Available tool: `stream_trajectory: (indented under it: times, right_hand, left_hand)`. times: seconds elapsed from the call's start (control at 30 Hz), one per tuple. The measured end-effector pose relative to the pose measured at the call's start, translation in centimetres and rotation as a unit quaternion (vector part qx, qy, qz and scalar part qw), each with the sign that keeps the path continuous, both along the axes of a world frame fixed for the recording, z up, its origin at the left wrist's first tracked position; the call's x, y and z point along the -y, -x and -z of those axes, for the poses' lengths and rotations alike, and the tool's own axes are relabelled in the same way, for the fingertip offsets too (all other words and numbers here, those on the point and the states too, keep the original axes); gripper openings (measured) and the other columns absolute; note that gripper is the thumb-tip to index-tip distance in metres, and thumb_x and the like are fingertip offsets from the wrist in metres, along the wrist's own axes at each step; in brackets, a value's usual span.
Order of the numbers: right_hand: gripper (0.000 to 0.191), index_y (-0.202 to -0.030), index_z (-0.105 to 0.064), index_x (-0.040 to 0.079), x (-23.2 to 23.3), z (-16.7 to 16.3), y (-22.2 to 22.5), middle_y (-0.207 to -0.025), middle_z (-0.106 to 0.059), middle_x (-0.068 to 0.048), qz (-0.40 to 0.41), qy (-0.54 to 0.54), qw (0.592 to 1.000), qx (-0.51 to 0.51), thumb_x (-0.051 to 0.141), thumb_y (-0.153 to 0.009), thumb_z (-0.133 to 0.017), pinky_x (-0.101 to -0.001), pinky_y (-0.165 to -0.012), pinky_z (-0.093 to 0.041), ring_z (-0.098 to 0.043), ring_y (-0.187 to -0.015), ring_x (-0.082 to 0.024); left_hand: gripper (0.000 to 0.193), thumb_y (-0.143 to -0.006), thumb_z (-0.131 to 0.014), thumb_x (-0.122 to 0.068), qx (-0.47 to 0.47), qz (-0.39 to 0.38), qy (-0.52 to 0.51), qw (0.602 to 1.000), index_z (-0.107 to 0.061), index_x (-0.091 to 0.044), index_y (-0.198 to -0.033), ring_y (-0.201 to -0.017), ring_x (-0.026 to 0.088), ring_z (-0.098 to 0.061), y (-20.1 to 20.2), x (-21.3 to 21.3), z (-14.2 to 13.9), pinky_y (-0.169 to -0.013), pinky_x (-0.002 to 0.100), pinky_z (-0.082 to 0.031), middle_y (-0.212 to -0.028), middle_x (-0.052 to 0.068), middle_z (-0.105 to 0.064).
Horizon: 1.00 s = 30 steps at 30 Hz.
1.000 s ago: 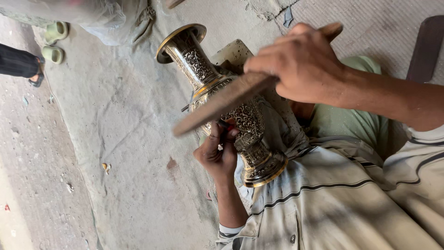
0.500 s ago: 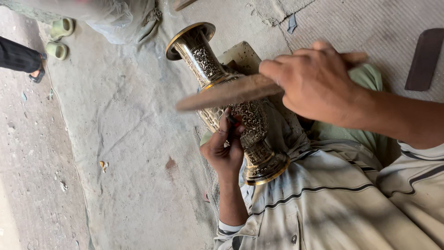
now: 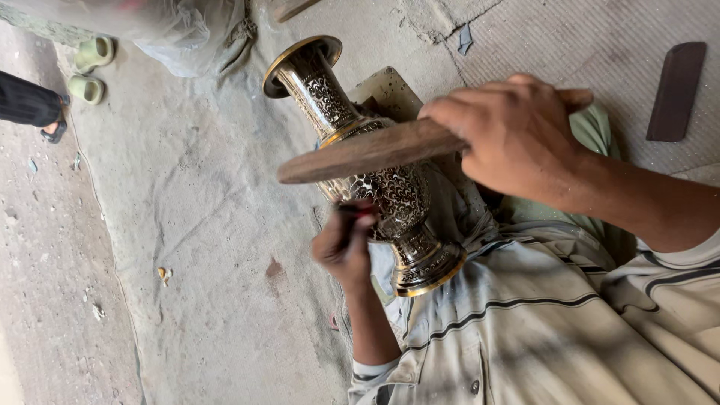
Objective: The person sits on the floor holding an ornate brass vase against their body and decorates its surface by hammering a small punch held against the metal with a wooden mallet, working section by section around the vase's patterned body.
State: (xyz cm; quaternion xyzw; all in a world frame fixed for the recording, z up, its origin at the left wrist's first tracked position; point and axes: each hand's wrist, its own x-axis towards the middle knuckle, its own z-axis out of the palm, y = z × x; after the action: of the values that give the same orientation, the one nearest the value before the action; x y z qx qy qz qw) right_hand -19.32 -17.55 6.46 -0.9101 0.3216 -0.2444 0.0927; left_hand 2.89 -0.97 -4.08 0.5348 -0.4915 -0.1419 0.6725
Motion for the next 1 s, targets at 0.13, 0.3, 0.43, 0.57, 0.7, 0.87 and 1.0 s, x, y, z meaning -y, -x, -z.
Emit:
stream_trajectory:
  times: [0.13, 0.3, 0.43, 0.57, 0.7, 0.87, 1.0]
  right_hand:
    - [0.033, -0.118, -0.072, 0.009, 0.2, 3.2, 2.2, -0.090, -0.073, -0.005, 0.067, -0.081, 0.992, 0.075, -0.002, -0.087, -0.069, -0.0386, -0.069, -0.052, -0.069, -0.075, -0.023]
    - [0.038, -0.121, -0.068, 0.006, -1.7, 10.7, 4.5, -0.096, -0.075, -0.002, 0.149, -0.277, 0.937, 0.152, 0.004, -0.084, -0.077, -0.0364, -0.076, -0.056, -0.073, -0.087, -0.019]
    - [0.055, -0.135, -0.063, 0.010, -3.9, 16.2, 4.7, -0.095, -0.071, 0.001, 0.161, -0.403, 0.861, 0.265, 0.001, -0.082, -0.076, -0.0299, -0.080, -0.055, -0.066, -0.088, -0.011]
    - [0.030, -0.121, -0.068, 0.006, -5.0, 16.1, 4.8, -0.097, -0.068, 0.000, 0.160, -0.463, 0.769, 0.410, 0.001, -0.092, -0.073, -0.0278, -0.069, -0.049, -0.058, -0.079, -0.008]
    - [0.021, -0.122, -0.065, 0.006, -5.5, 11.7, 5.3, -0.099, -0.068, -0.005, 0.087, -0.413, 0.710, 0.563, 0.002, -0.102, -0.068, -0.0273, -0.069, -0.049, -0.058, -0.076, -0.011]
    - [0.015, -0.118, -0.063, 0.005, -6.9, 9.4, 4.2, -0.101, -0.065, -0.006, 0.113, -0.424, 0.697, 0.567, 0.006, -0.104, -0.067, -0.0284, -0.070, -0.049, -0.058, -0.081, -0.012]
    - [0.014, -0.112, -0.065, 0.007, -9.1, 11.7, 3.3, -0.096, -0.065, -0.003, 0.238, -0.467, 0.657, 0.542, 0.010, -0.098, -0.065, -0.0280, -0.062, -0.047, -0.061, -0.084, -0.011]
  left_hand:
    - [0.052, -0.090, -0.073, 0.006, -0.277, -0.090, 0.029, 0.956, -0.060, 0.004, -0.141, -0.091, 0.023, -0.075, -6.2, -4.1, 4.5, -0.085, 0.035, -0.063, -0.108, 0.017, -0.075]
    - [0.055, -0.087, -0.068, 0.002, -0.303, -0.271, -0.127, 0.905, -0.054, 0.003, -0.140, -0.098, 0.018, -0.075, -11.2, -13.5, 12.3, -0.085, 0.029, -0.064, -0.117, 0.012, -0.074]
    - [0.051, -0.088, -0.076, -0.009, -0.268, -0.453, -0.377, 0.762, -0.066, 0.010, -0.135, -0.080, 0.025, -0.067, -8.9, -21.2, 16.6, -0.063, 0.033, -0.047, -0.100, 0.018, -0.072]
    - [0.049, -0.090, -0.075, -0.010, -0.281, -0.472, -0.559, 0.621, -0.065, 0.010, -0.134, -0.080, 0.026, -0.066, -6.9, -22.2, 19.1, -0.063, 0.034, -0.047, -0.100, 0.018, -0.072]
    - [0.047, -0.091, -0.073, -0.011, -0.291, -0.439, -0.599, 0.603, -0.065, 0.010, -0.132, -0.079, 0.026, -0.066, -5.6, -20.9, 19.6, -0.063, 0.035, -0.047, -0.099, 0.019, -0.071]
    - [0.044, -0.093, -0.072, -0.012, -0.305, -0.407, -0.605, 0.613, -0.064, 0.010, -0.130, -0.079, 0.027, -0.065, -6.3, -20.6, 21.1, -0.063, 0.036, -0.047, -0.098, 0.019, -0.070]
    - [0.042, -0.094, -0.071, -0.013, -0.313, -0.387, -0.606, 0.620, -0.063, 0.010, -0.129, -0.079, 0.028, -0.065, -7.7, -20.9, 23.7, -0.064, 0.037, -0.047, -0.097, 0.020, -0.069]
